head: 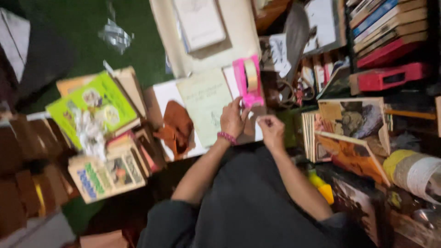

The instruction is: Repairing a book by applying tape and smoothing it with a piece of cloth

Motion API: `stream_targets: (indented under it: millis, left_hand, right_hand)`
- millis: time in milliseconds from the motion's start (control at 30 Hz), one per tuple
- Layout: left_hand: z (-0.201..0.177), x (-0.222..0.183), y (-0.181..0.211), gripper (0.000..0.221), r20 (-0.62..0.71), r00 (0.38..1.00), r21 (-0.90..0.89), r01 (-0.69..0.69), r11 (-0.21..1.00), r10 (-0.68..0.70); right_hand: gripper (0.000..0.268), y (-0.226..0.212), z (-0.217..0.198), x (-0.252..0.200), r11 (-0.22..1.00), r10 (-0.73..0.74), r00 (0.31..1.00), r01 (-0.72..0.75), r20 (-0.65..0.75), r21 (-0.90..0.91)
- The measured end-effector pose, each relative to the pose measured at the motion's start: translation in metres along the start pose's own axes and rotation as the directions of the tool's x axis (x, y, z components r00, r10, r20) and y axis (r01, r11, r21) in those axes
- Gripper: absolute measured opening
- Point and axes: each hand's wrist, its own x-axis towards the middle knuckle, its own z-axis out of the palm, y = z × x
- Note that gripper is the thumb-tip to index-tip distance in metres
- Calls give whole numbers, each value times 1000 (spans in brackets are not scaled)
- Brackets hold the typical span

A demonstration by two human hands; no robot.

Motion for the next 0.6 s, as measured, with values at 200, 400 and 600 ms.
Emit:
stream_targets:
  millis: [200, 400, 600]
  left_hand:
    - [-42, 5, -23, 43, -213, 974, -317, -147, 937, 80]
    - [-93, 43, -99, 53, -519, 835, -182, 103, 978, -185]
    - [-99, 69, -103, 86, -174, 787, -179, 566, 805, -592]
  right_hand:
    - [24, -49, -24, -25, 919, -385, 899, 354, 208, 173]
    - [46, -96, 28, -31, 765, -640, 578, 536, 506, 356]
    - [36, -86, 63, -8, 810, -568, 538, 499, 622, 308]
